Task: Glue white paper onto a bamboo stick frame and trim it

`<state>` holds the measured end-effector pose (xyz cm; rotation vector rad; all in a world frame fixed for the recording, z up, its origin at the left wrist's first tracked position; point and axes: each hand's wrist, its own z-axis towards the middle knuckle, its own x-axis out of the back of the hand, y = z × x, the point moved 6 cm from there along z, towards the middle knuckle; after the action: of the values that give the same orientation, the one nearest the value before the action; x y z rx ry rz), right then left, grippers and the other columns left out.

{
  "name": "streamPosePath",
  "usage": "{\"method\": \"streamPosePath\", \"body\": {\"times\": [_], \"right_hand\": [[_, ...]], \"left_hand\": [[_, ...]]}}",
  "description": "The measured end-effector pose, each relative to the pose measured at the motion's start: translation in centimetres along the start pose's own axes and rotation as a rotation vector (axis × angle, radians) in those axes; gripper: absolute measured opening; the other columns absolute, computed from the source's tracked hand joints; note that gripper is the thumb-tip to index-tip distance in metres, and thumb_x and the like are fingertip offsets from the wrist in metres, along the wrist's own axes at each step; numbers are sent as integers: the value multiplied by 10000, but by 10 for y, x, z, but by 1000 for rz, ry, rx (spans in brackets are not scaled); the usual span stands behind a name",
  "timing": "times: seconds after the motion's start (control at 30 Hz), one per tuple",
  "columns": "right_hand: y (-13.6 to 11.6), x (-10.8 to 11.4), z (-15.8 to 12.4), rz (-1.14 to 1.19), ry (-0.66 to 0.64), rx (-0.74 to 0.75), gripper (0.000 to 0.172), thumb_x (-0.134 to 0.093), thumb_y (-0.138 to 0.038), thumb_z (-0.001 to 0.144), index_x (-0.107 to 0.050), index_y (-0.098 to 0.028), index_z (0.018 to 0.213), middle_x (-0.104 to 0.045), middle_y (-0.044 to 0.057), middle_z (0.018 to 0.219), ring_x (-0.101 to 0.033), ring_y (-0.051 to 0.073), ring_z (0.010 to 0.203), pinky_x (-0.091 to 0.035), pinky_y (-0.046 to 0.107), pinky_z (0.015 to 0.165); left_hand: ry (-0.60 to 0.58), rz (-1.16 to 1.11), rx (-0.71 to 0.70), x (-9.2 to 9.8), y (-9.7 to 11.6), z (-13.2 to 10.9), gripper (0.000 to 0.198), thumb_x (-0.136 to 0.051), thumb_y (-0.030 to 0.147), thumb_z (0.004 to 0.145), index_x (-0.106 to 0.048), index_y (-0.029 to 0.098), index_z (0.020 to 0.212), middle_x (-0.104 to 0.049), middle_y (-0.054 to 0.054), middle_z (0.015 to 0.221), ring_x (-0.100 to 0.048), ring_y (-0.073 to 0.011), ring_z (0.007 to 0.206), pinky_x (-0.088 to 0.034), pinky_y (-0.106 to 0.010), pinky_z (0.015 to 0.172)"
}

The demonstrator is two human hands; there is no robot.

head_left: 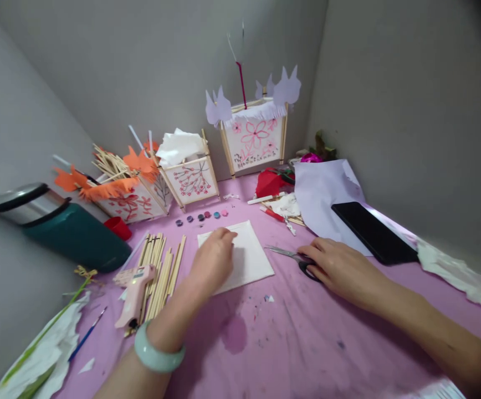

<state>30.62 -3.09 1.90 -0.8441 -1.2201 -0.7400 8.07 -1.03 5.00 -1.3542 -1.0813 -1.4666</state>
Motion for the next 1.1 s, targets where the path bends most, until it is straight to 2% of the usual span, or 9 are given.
{"method": "streamPosePath", "body": {"times": [0.13,0.3,0.5,0.6,0.7,0.87,0.97,1.03,1.1], "right_hand": [[-1,5,-7,16,-35,-37,250,-456,-218,887,-618,-193,1076,-584,90,913,-585,234,816,-454,374,717],[6,6,-18,83,-40,-99,264,-419,-263,909,-599,-223,1097,-595,78,966,-601,228,839,-470,380,740],[19,8,-25,189,-16,-149,275,-418,-335,921,-579,-232,1119,-604,75,1042,-611,217,863,-469,378,775],[21,9,-23,210,-21,-166,268,-421,-348,920,-589,-227,1089,-612,73,1029,-613,215,857,-467,370,774],[21,7,-21,201,-23,-161,262,-421,-356,917,-602,-239,1064,-615,66,1029,-616,210,846,-465,355,765],[19,2,-21,145,-64,-149,253,-441,-326,901,-605,-256,1081,-620,58,1035,-621,215,853,-467,346,744],[19,5,-23,118,-107,-164,256,-461,-296,886,-607,-243,1089,-637,62,1004,-625,229,839,-466,361,729],[20,9,-26,116,-120,-174,262,-471,-284,879,-609,-248,1098,-648,57,980,-624,236,836,-462,367,723],[19,15,-30,141,-104,-145,279,-481,-286,880,-597,-265,1132,-648,50,996,-616,232,858,-455,369,747]], "left_hand": [[-50,112,130,-3,-42,32,231,-472,217,917,-604,130,1087,-612,-115,1104,-573,-221,1039,-474,-398,883],[-83,187,164,-9,-52,45,316,-559,362,886,-573,154,1123,-596,-75,1143,-588,-205,1007,-492,-438,867],[-61,200,273,22,-68,16,257,-391,237,908,-625,150,968,-659,-127,1011,-634,-255,928,-478,-372,769],[-39,185,371,33,-73,-12,312,-372,236,872,-586,157,1084,-688,-140,954,-644,-290,929,-468,-361,738],[-61,164,444,27,-64,-41,441,-401,228,829,-467,123,1253,-702,-145,907,-656,-304,905,-463,-357,708],[-204,116,473,-3,-42,-76,350,-401,174,817,-499,137,1151,-704,-122,807,-678,-285,789,-434,-328,634],[-251,131,414,-11,-30,-82,315,-357,167,860,-498,129,1140,-693,-113,750,-679,-286,741,-420,-332,600],[-208,168,348,-7,-18,-79,295,-341,214,898,-514,149,1128,-691,-103,742,-674,-300,726,-418,-348,591],[-147,98,198,-3,4,-69,253,-373,268,916,-543,198,1090,-697,-74,816,-672,-273,752,-428,-342,613]]}}
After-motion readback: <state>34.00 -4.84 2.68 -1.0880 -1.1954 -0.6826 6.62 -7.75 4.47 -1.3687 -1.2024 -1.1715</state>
